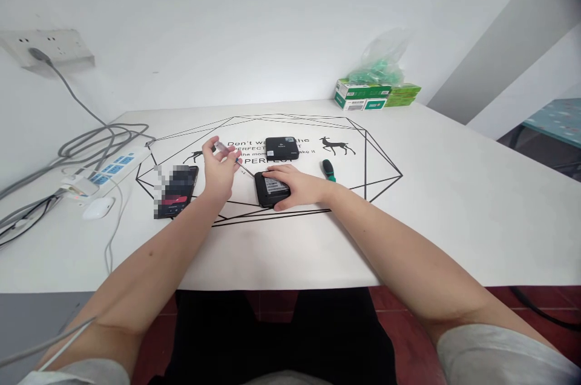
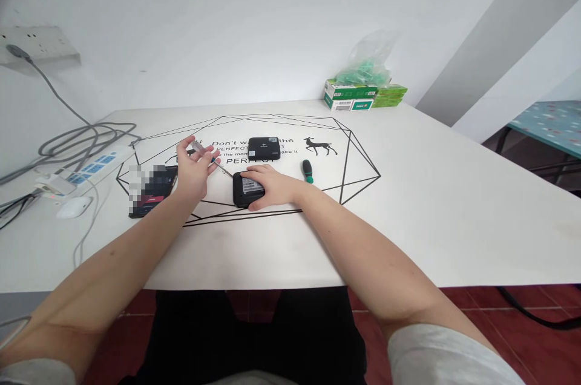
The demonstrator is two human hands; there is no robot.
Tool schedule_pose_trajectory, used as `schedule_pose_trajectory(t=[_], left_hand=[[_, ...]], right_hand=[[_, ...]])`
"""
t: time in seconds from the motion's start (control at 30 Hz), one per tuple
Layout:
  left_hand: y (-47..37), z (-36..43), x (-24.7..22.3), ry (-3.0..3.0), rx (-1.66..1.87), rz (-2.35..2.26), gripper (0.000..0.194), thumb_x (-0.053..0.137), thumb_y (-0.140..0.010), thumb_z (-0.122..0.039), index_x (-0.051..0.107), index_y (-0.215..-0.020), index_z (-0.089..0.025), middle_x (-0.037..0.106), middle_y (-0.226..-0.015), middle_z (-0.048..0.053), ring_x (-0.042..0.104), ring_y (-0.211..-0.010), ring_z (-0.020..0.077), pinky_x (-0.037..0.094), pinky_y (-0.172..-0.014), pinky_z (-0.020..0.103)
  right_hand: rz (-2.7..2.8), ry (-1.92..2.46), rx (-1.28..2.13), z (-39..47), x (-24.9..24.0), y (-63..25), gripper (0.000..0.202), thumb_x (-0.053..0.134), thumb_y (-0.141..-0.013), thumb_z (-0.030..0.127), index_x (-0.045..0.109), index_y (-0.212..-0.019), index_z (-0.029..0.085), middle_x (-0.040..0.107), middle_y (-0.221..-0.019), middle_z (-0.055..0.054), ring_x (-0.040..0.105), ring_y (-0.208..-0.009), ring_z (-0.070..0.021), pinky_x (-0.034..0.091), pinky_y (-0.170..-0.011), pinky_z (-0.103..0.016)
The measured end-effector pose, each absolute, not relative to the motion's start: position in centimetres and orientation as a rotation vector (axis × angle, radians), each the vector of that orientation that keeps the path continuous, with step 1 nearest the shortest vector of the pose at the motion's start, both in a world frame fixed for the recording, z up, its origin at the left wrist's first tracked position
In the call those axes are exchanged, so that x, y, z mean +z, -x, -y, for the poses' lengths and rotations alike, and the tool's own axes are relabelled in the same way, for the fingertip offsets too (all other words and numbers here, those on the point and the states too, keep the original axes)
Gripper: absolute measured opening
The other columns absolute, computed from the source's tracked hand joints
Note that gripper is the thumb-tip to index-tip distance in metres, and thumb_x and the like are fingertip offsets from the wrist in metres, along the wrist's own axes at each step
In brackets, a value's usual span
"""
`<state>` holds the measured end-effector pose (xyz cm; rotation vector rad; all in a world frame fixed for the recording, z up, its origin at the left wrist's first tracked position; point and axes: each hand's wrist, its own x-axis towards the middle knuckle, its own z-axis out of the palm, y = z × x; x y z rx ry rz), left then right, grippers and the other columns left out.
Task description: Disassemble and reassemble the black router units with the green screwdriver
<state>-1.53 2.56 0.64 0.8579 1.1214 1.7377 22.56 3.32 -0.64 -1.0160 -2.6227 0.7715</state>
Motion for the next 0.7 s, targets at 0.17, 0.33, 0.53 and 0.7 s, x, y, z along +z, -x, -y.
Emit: schedule_pose_trajectory(t=[0.17, 0.33, 0.53, 0.7], left_hand=[[2.5, -4.1, 0.3, -0.477, 1.589, -1.230, 0.058, 0.058, -0.099, 0.008, 0.041, -0.137, -0.032, 0.063, -0.114, 0.004, 0.078, -0.089, 0.0122, 0.068, -0.086, 0.027], [2.3, -4.0, 0.1, -0.512, 1.603, -1.224, 0.057, 0.064, -0.100, 0.008, 0.039, -0.134, -0.030, 0.059, -0.121, 0.006, 0.077, -0.090, 0.0133, 0.071, -0.082, 0.028], [2.7, -4.3, -0.2, -0.511, 1.586, -1.239, 0.060, 0.068, -0.093, 0.012, 0.046, -0.132, -0.028, 0.057, -0.125, 0.007, 0.076, -0.094, 0.0132, 0.072, -0.090, 0.031], [2.9, -4.6, -0.4, -0.579, 1.587, -1.184, 0.062, 0.071, -0.092, 0.010, 0.049, -0.135, -0.029, 0.061, -0.117, 0.004, 0.076, -0.092, 0.0124, 0.071, -0.097, 0.035]], right_hand=[[2.621, 1.025, 0.777, -3.2, -0.6, -22.4, 0.108, 0.089, -0.076, 0.051, 0.045, -0.170, 0.021, 0.038, -0.180, -0.019, 0.028, -0.171, -0.0420, 0.026, -0.139, -0.066], [2.617, 1.039, 0.785, -3.1, -0.5, -22.2, 0.109, 0.089, -0.075, 0.049, 0.045, -0.169, 0.018, 0.037, -0.179, -0.021, 0.028, -0.170, -0.0420, 0.026, -0.139, -0.064], [2.604, 1.009, 0.787, -3.2, -0.6, -22.4, 0.107, 0.089, -0.074, 0.051, 0.047, -0.169, 0.023, 0.039, -0.179, -0.019, 0.028, -0.170, -0.0434, 0.028, -0.137, -0.067], [2.619, 1.036, 0.787, -3.1, -0.5, -22.4, 0.108, 0.090, -0.075, 0.049, 0.045, -0.170, 0.021, 0.037, -0.180, -0.019, 0.028, -0.170, -0.0415, 0.027, -0.139, -0.064]])
